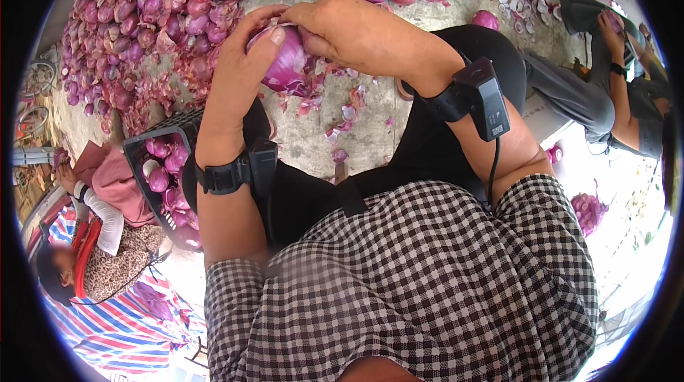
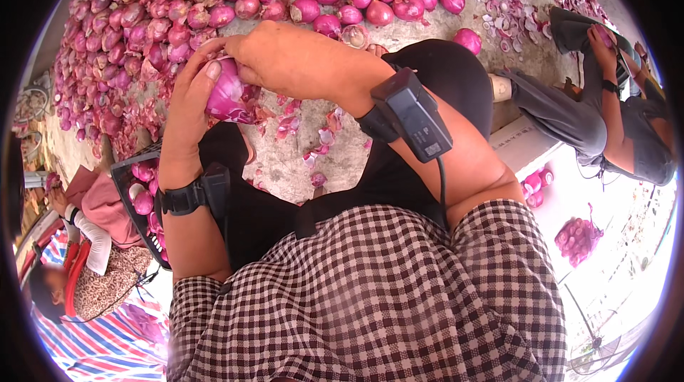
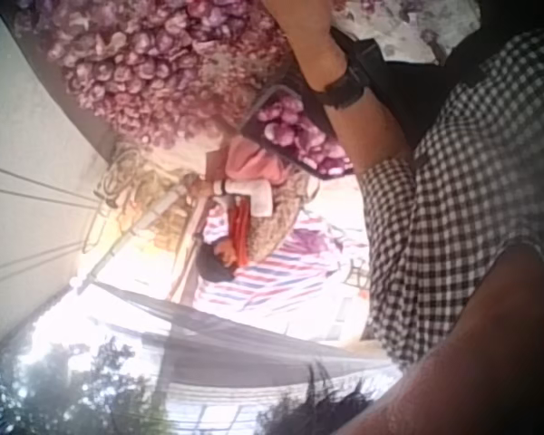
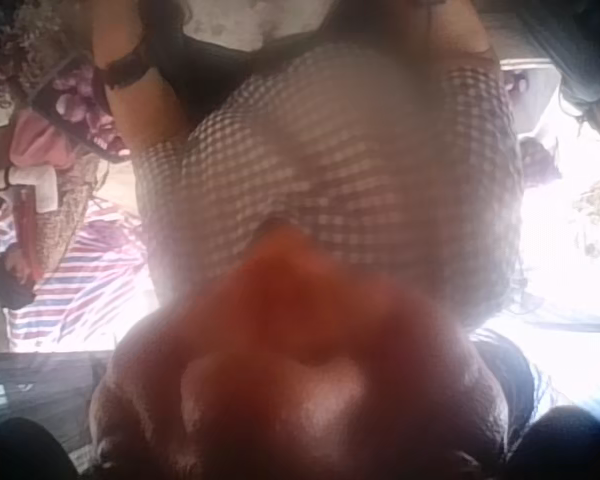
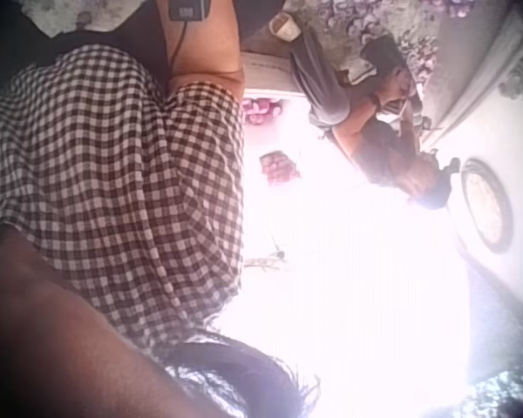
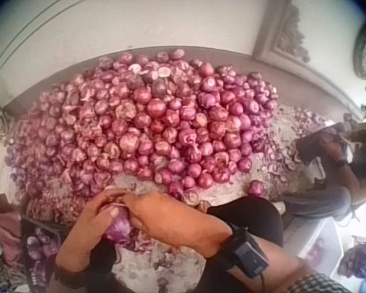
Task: Peel red onions by hand and place them in a basket.
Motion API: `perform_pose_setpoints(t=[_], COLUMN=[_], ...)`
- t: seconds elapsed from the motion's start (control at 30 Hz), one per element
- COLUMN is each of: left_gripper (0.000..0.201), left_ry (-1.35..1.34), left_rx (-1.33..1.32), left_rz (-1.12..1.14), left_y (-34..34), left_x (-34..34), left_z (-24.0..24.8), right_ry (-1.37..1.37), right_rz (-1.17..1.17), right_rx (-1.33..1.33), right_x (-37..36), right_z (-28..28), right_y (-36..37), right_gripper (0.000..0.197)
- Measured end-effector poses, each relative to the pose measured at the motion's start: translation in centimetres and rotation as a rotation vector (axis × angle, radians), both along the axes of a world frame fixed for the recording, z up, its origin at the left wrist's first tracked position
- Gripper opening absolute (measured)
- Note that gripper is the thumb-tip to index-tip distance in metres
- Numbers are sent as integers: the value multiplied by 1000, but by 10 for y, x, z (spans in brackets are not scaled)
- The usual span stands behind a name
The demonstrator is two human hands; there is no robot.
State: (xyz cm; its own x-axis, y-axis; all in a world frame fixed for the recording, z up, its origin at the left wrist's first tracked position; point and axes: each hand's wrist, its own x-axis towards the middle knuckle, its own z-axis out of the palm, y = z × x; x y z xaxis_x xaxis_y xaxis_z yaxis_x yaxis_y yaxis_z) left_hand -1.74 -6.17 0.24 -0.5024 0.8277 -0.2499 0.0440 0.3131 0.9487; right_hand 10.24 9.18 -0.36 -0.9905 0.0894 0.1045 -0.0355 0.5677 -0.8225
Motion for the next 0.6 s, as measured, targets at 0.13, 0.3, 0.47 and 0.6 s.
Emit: perform_pose_setpoints(t=[0.13,0.3,0.47,0.6], left_gripper=[46,72,91,83], left_ry=[-46,61,106,39], left_rx=[10,102,196,267], left_rz=[-8,-115,-111,-11], left_y=[0,2,6,6], left_x=[1,-2,1,1], left_z=[8,13,16,15], right_ry=[61,119,-21,192], right_rz=[-25,-99,-229,-205], right_rx=[-4,-14,-193,29], right_x=[0,0,6,6], right_z=[1,1,5,-10], right_y=[6,13,16,22], right_gripper=[19,21,31,39])
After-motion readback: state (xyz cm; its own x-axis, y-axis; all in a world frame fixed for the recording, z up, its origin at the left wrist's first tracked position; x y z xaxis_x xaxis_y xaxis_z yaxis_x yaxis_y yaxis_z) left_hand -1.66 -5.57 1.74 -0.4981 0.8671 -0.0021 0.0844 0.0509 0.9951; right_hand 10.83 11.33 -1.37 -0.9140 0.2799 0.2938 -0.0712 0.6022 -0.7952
